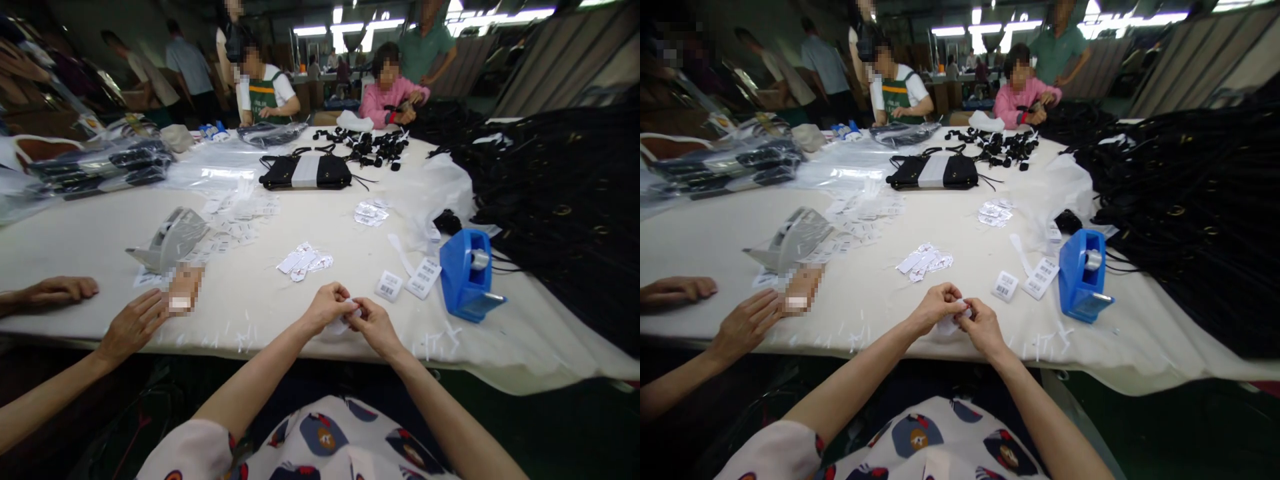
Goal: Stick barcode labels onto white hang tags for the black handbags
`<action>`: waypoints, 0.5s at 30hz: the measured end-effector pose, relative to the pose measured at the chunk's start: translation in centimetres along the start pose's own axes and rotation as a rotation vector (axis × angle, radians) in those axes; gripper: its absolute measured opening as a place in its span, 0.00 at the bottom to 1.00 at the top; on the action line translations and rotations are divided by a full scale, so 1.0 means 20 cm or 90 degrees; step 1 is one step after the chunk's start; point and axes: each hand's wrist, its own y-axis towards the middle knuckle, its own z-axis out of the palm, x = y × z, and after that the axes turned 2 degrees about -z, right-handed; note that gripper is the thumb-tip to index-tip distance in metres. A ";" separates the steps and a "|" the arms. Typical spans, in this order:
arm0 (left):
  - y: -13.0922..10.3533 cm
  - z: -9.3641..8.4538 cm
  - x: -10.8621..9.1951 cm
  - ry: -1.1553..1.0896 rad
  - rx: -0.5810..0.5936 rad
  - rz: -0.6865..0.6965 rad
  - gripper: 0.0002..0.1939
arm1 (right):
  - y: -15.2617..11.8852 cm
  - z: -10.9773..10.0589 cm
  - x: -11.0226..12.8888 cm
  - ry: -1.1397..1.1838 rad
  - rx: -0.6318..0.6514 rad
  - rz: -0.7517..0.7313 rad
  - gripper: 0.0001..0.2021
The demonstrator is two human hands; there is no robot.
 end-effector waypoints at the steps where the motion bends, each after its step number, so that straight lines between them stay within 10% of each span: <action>1: 0.00 -0.01 0.00 -0.007 -0.007 0.008 0.19 | 0.02 -0.01 0.01 0.030 -0.012 0.012 0.13; 7: 0.02 -0.12 0.00 -0.078 0.155 -0.065 0.17 | 0.22 -0.12 0.13 0.166 -0.114 0.048 0.16; 15: 0.50 -0.29 -0.27 0.001 -0.002 0.039 0.23 | 0.84 -0.32 0.31 0.147 -0.234 0.050 0.07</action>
